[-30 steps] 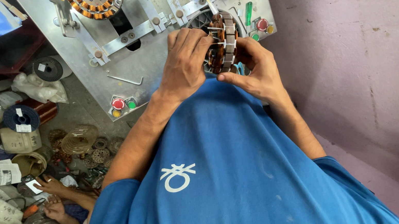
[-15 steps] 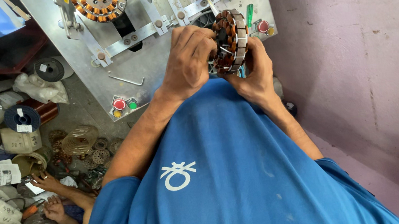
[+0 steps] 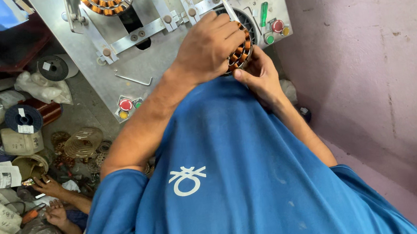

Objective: The person assembles a fan motor core by threading copper wires through the stator and securing connections. They use scissors to trim wires and a screwdriver to manipulate small components, handling the motor assembly by hand.

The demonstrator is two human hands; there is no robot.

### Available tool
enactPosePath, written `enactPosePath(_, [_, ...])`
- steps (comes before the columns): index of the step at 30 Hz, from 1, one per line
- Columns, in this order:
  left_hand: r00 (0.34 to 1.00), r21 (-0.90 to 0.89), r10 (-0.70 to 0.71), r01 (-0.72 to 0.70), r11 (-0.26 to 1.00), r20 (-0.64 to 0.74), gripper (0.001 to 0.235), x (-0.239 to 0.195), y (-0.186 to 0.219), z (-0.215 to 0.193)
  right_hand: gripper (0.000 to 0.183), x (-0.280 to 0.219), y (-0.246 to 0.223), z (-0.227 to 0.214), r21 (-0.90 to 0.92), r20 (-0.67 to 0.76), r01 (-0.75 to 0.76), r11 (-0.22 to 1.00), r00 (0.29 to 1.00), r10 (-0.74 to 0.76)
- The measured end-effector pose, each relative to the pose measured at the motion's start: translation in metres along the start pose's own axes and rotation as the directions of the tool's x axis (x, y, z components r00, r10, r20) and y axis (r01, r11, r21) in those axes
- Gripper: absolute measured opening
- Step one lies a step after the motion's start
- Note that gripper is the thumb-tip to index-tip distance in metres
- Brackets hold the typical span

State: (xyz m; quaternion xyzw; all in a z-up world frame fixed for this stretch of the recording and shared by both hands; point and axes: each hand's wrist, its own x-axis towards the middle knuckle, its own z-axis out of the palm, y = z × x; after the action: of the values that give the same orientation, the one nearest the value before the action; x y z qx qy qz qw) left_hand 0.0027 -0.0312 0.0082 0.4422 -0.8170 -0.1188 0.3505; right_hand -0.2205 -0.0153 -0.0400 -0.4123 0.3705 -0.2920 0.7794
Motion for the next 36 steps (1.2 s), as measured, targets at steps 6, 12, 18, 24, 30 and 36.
enactPosePath(6, [0.995, -0.012, 0.081, -0.081, 0.997, 0.063, 0.010, 0.016, -0.016, 0.014, 0.048, 0.012, -0.003, 0.003, 0.346, -0.004, -0.121, 0.930, 0.991, 0.130])
enactPosePath(12, [0.990, 0.016, 0.089, -0.092, 0.996, 0.105, 0.010, 0.018, -0.022, 0.020, 0.046, 0.011, -0.031, 0.019, 0.105, -0.116, -0.216, 0.971, 0.967, 0.228])
enactPosePath(18, [0.982, 0.064, 0.167, -0.173, 0.983, 0.087, 0.008, 0.013, -0.009, 0.024, 0.029, -0.013, -0.034, 0.006, -0.824, -0.375, -0.172, 0.540, 0.880, -0.291])
enactPosePath(24, [0.986, 0.073, 0.155, -0.159, 0.985, 0.063, 0.008, 0.009, 0.005, 0.017, 0.040, -0.009, -0.002, -0.025, -0.748, -0.345, -0.207, 0.631, 0.933, -0.103])
enactPosePath(30, [0.959, -0.199, -0.258, 0.232, 0.952, -0.117, 0.016, -0.019, 0.001, 0.009, 0.033, -0.015, 0.017, -0.025, -0.160, -0.395, -0.124, 0.979, 0.917, 0.052])
enactPosePath(36, [0.899, -0.420, -0.436, 0.380, 0.824, -0.042, 0.024, -0.049, 0.004, 0.006, 0.035, -0.016, 0.032, -0.024, -0.075, -0.403, 0.015, 0.997, 0.914, -0.044])
